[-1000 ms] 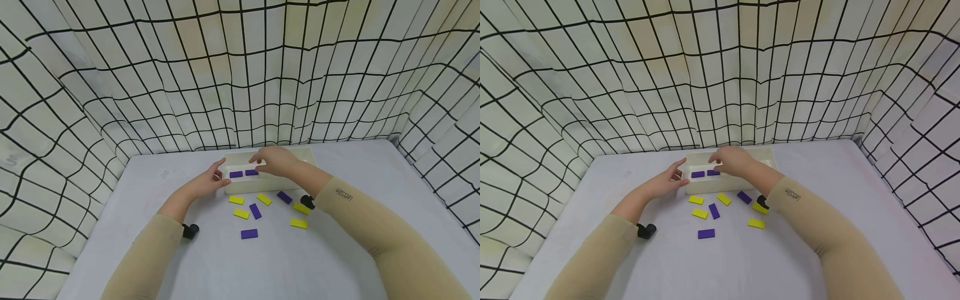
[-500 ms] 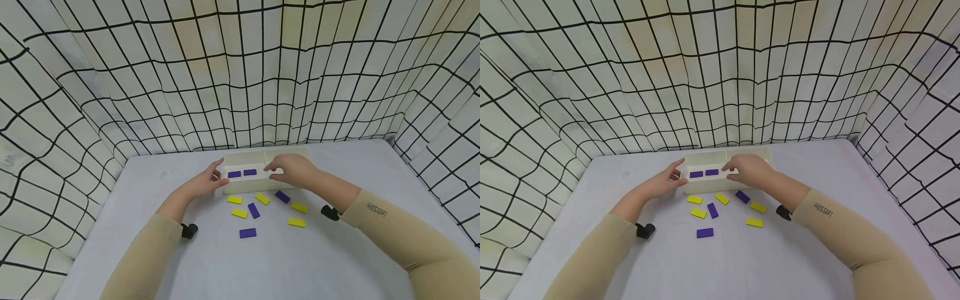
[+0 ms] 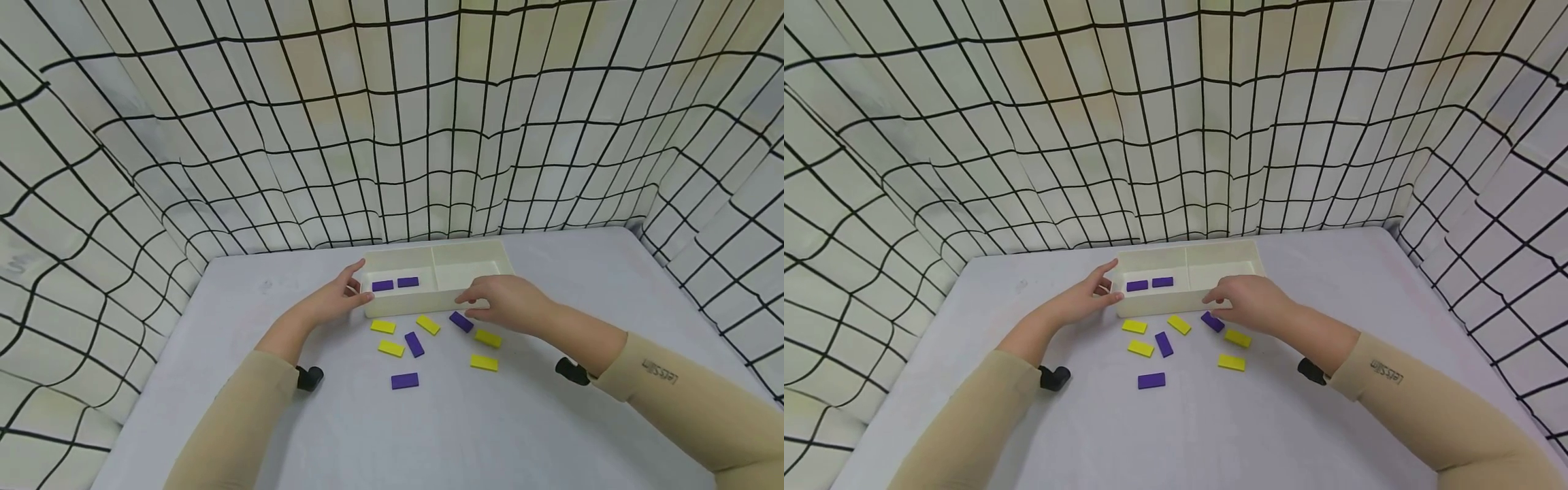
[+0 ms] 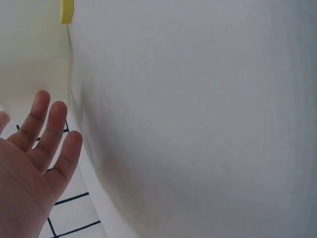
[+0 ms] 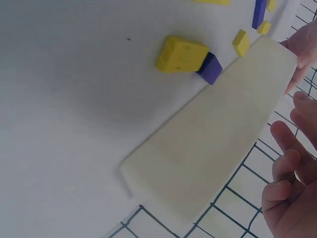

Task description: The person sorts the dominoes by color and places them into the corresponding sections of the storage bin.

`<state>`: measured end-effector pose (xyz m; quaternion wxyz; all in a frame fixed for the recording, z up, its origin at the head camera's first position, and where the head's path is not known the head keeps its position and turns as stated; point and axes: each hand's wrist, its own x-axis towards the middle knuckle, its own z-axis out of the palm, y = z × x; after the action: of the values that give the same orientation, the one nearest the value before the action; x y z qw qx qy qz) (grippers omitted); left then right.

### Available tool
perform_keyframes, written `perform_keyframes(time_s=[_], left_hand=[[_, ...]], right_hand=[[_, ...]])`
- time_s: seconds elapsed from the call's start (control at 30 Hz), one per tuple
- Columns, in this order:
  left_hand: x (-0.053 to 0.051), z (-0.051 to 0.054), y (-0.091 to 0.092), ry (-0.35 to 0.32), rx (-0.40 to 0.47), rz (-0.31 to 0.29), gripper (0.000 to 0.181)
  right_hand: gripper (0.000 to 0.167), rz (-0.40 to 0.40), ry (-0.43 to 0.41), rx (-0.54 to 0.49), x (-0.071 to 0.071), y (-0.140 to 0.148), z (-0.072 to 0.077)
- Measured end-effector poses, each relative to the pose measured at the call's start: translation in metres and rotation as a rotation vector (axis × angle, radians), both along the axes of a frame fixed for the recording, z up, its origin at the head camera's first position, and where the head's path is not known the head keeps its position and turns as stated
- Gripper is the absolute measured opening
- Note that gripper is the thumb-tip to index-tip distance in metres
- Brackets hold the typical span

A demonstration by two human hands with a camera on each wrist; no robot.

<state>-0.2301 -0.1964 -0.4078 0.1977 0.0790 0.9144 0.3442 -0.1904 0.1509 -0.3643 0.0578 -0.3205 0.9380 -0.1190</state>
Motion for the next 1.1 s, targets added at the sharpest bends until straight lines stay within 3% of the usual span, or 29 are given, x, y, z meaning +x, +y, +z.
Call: perform_keyframes(time_s=[0.53, 1.1], left_hand=[[-0.001, -0.001, -0.002, 0.001, 0.000, -0.002, 0.090], [-0.001, -0.001, -0.001, 0.000, -0.003, 0.002, 0.090]], right_hand=[[0.030, -0.041, 0.005, 0.092, -0.004, -0.008, -0.038], [0.032, -0.004, 0.039, 0.187, -0.011, -0.017, -0.056]])
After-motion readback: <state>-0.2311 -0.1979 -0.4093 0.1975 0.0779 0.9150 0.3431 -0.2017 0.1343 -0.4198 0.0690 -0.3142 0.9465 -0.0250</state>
